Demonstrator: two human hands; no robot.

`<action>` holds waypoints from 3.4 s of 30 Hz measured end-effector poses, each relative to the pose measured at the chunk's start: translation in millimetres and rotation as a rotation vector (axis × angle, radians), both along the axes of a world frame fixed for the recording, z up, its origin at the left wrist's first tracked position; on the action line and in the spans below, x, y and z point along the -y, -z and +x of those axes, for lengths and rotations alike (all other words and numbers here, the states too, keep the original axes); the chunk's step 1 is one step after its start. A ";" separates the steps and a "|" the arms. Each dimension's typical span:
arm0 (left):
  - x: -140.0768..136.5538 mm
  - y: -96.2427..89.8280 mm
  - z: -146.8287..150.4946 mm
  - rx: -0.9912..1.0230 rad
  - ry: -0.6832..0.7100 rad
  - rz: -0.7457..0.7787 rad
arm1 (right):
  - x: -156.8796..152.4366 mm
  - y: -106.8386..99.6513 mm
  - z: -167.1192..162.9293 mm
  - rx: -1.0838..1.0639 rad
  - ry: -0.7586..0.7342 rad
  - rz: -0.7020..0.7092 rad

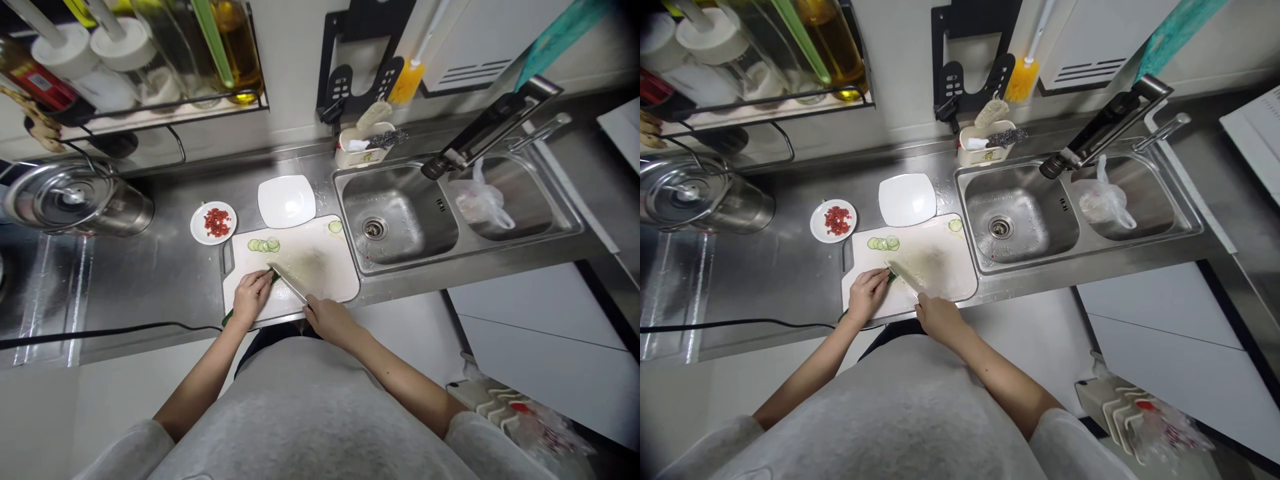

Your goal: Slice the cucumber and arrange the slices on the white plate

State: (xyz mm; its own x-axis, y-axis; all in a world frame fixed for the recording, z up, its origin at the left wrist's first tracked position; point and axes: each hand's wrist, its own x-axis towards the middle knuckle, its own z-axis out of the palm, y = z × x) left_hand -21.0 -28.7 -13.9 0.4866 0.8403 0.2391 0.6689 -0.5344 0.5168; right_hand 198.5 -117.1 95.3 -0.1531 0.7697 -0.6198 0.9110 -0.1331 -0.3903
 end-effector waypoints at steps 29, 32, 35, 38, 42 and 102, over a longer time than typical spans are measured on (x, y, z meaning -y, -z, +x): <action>-0.6 0.8 0.4 -0.006 -0.001 -0.028 | -6.5 7.2 -11.2 0.019 -0.030 -0.043; -0.8 1.6 0.1 -0.004 -0.008 -0.048 | -6.0 13.9 -13.7 0.023 -0.014 -0.026; -0.9 1.8 0.0 -0.002 -0.008 -0.063 | -5.0 21.1 -16.3 0.023 -0.002 -0.019; -0.6 0.9 0.4 0.006 -0.007 -0.064 | -3.6 27.5 -17.7 0.018 0.011 -0.004; 0.2 -0.9 1.6 0.011 -0.006 -0.058 | -2.0 31.6 -16.6 0.011 0.030 -0.013; -65.0 -14.1 46.5 0.007 -0.394 -0.305 | 10.6 15.8 48.3 0.211 0.131 0.258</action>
State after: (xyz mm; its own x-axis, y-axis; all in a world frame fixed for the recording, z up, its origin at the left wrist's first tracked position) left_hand 25.4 36.3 0.2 0.1176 0.9921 -0.0437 0.7855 -0.0661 0.6154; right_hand 246.8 -127.8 79.5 0.0683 0.9095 -0.4101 0.9568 -0.1761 -0.2312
